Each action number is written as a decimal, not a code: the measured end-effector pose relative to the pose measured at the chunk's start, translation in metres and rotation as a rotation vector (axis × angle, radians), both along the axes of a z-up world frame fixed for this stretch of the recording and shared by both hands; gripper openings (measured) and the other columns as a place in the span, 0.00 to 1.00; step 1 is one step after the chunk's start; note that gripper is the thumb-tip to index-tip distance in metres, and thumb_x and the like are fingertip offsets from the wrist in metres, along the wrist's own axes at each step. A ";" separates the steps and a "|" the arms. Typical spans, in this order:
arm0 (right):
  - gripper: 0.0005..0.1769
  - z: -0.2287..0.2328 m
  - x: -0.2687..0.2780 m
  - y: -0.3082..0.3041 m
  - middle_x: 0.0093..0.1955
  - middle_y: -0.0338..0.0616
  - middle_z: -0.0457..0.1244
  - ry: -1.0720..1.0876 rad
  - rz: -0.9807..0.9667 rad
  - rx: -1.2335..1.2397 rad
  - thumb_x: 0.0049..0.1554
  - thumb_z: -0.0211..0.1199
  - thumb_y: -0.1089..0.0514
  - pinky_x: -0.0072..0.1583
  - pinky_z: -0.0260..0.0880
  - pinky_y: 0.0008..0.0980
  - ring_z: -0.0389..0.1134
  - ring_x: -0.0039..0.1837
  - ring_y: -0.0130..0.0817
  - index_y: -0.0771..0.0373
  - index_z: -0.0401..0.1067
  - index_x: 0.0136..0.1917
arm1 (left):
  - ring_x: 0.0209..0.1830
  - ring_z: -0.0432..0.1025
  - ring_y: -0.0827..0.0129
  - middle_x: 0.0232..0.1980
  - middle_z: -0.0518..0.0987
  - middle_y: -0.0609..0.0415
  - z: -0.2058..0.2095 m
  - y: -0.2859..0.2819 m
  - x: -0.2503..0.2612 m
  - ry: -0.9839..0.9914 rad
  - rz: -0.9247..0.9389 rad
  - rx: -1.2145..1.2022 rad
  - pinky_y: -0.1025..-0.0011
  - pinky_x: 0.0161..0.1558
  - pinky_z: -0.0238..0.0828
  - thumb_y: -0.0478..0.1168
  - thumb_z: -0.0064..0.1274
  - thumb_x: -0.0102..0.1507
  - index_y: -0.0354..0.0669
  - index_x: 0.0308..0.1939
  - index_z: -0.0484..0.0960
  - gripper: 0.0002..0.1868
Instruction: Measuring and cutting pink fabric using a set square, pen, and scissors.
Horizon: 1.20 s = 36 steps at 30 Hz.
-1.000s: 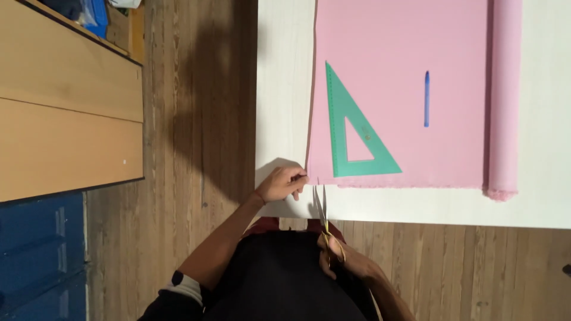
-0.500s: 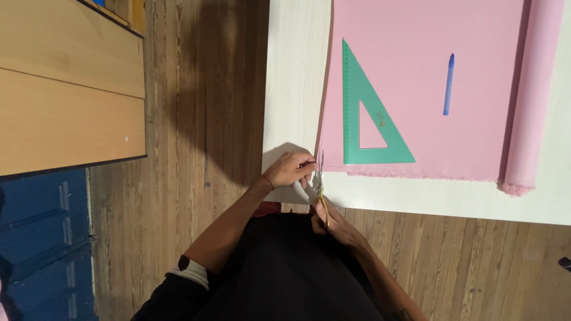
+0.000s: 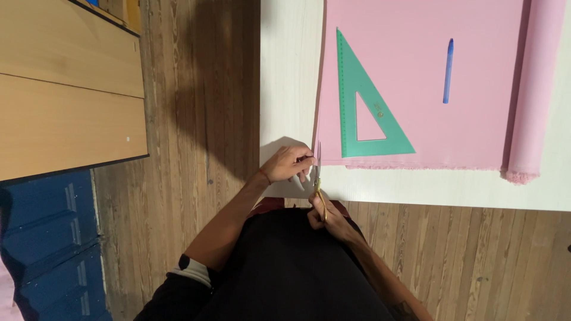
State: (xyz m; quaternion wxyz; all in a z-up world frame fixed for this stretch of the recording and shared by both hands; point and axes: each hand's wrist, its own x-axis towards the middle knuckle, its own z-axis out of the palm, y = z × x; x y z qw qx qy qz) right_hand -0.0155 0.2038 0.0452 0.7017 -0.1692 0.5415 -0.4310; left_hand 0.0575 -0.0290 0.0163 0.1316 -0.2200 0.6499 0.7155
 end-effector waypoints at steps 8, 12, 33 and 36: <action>0.29 0.001 -0.002 -0.001 0.27 0.32 0.46 0.001 -0.030 0.002 0.67 0.39 0.32 0.32 0.45 0.28 0.46 0.28 0.24 0.62 0.58 0.55 | 0.24 0.81 0.73 0.31 0.84 0.53 0.007 -0.002 -0.004 -0.060 -0.020 0.005 0.76 0.17 0.73 0.46 0.50 0.70 0.34 0.45 0.81 0.16; 0.30 -0.003 -0.002 0.001 0.25 0.33 0.47 0.022 -0.021 0.001 0.67 0.40 0.31 0.32 0.44 0.28 0.45 0.27 0.24 0.62 0.58 0.54 | 0.25 0.81 0.73 0.31 0.84 0.53 0.007 -0.003 -0.005 -0.064 -0.024 -0.011 0.77 0.18 0.72 0.46 0.50 0.69 0.35 0.45 0.82 0.16; 0.28 0.010 -0.010 -0.019 0.25 0.30 0.44 -0.029 -0.109 0.112 0.64 0.42 0.30 0.30 0.41 0.27 0.44 0.26 0.22 0.58 0.60 0.50 | 0.23 0.80 0.73 0.30 0.83 0.52 -0.011 0.000 -0.002 0.013 -0.029 -0.047 0.75 0.24 0.79 0.44 0.49 0.71 0.33 0.43 0.83 0.15; 0.30 -0.010 -0.011 -0.012 0.24 0.31 0.45 -0.054 -0.108 0.100 0.65 0.40 0.29 0.30 0.41 0.26 0.44 0.26 0.22 0.58 0.59 0.51 | 0.23 0.80 0.73 0.32 0.84 0.52 -0.016 0.002 -0.001 0.040 -0.029 -0.062 0.75 0.25 0.80 0.43 0.49 0.70 0.33 0.43 0.83 0.15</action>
